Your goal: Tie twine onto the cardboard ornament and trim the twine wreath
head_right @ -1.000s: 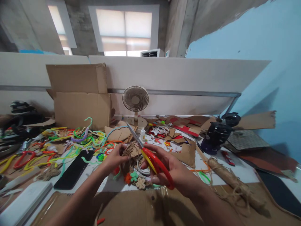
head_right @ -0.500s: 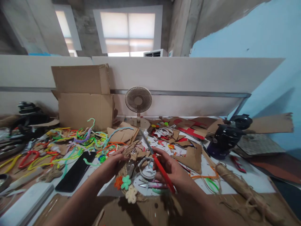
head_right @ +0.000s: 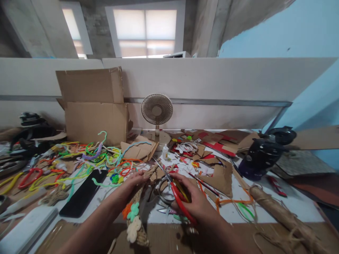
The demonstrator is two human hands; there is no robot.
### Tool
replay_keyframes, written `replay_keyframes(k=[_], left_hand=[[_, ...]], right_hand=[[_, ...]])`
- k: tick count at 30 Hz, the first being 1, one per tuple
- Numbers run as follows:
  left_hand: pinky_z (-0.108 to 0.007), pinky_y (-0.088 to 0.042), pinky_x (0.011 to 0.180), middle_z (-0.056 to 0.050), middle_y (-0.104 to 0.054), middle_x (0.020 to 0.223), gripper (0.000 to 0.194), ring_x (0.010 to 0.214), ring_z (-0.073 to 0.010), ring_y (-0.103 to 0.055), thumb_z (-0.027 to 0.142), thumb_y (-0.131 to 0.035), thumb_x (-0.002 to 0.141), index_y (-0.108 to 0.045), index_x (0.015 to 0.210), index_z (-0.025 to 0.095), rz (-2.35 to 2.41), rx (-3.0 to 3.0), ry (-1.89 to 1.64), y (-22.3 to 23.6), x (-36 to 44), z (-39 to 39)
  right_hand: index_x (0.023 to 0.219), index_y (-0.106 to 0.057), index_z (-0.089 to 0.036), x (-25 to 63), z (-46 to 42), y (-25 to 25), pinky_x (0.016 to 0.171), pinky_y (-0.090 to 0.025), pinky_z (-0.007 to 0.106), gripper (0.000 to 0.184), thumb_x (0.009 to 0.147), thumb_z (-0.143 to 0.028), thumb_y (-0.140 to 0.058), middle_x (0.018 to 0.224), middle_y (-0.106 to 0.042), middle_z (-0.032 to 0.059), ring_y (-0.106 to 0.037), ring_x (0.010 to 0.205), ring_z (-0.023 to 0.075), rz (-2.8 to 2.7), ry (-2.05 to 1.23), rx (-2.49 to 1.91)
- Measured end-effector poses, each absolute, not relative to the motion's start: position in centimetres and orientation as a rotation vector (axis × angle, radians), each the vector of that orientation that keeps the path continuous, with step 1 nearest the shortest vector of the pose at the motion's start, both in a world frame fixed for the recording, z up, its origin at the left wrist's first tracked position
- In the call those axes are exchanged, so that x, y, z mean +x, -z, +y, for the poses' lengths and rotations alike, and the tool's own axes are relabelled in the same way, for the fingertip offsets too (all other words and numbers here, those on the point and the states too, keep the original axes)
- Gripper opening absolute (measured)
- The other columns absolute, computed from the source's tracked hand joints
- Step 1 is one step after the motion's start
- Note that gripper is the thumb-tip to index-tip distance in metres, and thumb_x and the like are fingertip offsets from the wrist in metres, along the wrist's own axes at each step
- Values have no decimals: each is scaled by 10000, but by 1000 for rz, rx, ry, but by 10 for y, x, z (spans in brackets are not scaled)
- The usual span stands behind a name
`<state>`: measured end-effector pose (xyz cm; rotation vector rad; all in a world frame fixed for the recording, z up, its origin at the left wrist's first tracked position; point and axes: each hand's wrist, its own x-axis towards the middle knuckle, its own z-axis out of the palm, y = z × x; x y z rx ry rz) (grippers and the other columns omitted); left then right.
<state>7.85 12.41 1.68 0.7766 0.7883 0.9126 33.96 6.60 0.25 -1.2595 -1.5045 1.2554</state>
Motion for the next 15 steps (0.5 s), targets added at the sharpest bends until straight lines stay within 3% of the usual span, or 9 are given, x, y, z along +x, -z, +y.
replay_keyframes(k=[3,6,15], left_hand=[[-278,-536,649,-34,-765,727,264,629,-192,-702,268,-878,720,-741,926,175,784,774,-939,-20,82,122],[-281,-557,692,-36,-793,790,290,683,-197,-730,262,-880,751,-764,1003,176,779,779,-976,-28,84,119],[-360,-572,958,-119,-825,1169,328,1123,-304,-763,266,-896,777,-758,1060,171,746,700,-1130,-30,88,116]], right_hand=[[1492,-640,-317,343,67,-1,1037,-554,508,838,688,-359,-873,1279,-703,107,-634,1234,371,-1610,-1150,-1234],[1490,-650,-329,345,68,1,1181,-437,603,801,723,-413,-866,1459,-655,127,-560,1391,418,-1660,-1033,-1236],[1468,-666,-333,339,65,0,1219,-393,618,758,737,-387,-861,1516,-635,137,-535,1453,430,-1704,-992,-1232]])
